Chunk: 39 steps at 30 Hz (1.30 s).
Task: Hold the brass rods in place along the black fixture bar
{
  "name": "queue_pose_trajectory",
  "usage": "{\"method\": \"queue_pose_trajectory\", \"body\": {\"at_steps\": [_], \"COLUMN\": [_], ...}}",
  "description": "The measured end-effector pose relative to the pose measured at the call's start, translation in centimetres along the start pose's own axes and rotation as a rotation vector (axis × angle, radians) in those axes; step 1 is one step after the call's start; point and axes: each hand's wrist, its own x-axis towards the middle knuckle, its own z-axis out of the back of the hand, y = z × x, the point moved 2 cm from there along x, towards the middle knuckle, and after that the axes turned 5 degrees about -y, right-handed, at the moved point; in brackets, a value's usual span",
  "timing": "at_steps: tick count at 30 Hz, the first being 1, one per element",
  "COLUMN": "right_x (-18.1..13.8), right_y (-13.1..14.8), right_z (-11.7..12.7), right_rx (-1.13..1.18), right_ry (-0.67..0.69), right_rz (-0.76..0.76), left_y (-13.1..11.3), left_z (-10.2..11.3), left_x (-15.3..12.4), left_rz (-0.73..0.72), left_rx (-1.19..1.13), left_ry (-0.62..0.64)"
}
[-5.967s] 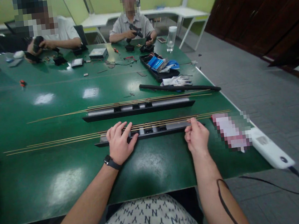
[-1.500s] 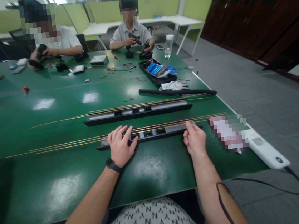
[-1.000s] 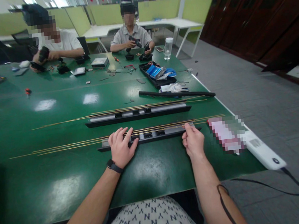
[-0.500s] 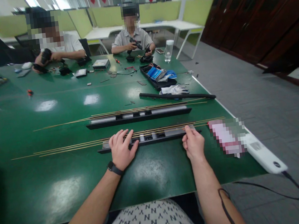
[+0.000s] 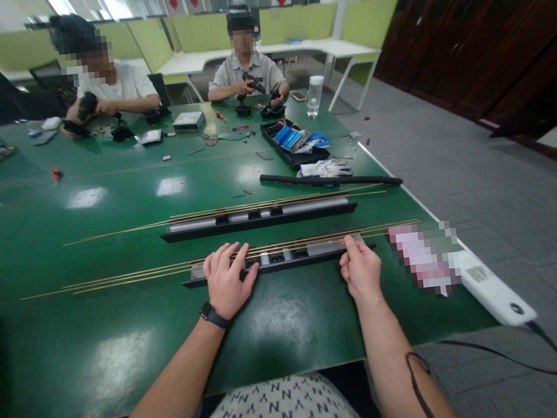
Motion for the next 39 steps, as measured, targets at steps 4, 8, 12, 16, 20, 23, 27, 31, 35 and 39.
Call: {"method": "queue_pose_trajectory", "body": {"at_steps": [4,8,12,16,20,23,27,31,35,39], "right_x": [0.07,0.21,0.2,0.14,0.18,0.2,0.21,0.2,0.24,0.42], "right_y": [-0.1,-0.3,-0.29,-0.17,-0.16,-0.15,0.01,0.22,0.33,0.43], "right_z": [0.06,0.14,0.12,0.05,0.12,0.15,0.07,0.0,0.03,0.18], "right_rx": [-0.005,-0.009,-0.008,-0.009,-0.008,-0.008,-0.002,0.007,0.012,0.023], "right_ry": [-0.007,0.006,0.004,0.006,0.003,0.009,0.013,0.013,0.011,-0.008], "right_rz": [-0.003,0.01,0.01,0.01,0.015,0.011,0.008,-0.006,-0.018,-0.018], "left_y": [0.03,0.06,0.06,0.06,0.05,0.03,0.03,0.04,-0.01,-0.03], "left_z": [-0.11,-0.18,-0.14,-0.08,-0.12,-0.17,-0.2,-0.15,-0.04,0.01], "left_x": [0.0,-0.07,-0.08,-0.03,-0.06,-0.09,-0.06,-0.01,0.05,0.08], "left_rz": [0.002,0.003,0.006,0.01,0.016,0.021,0.022,0.024,0.017,0.014], "left_rx": [0.004,0.005,0.001,-0.002,-0.006,-0.011,-0.014,-0.015,-0.012,-0.005], "left_ry": [0.004,0.004,0.004,0.011,0.016,0.018,0.022,0.031,0.037,0.033]}}
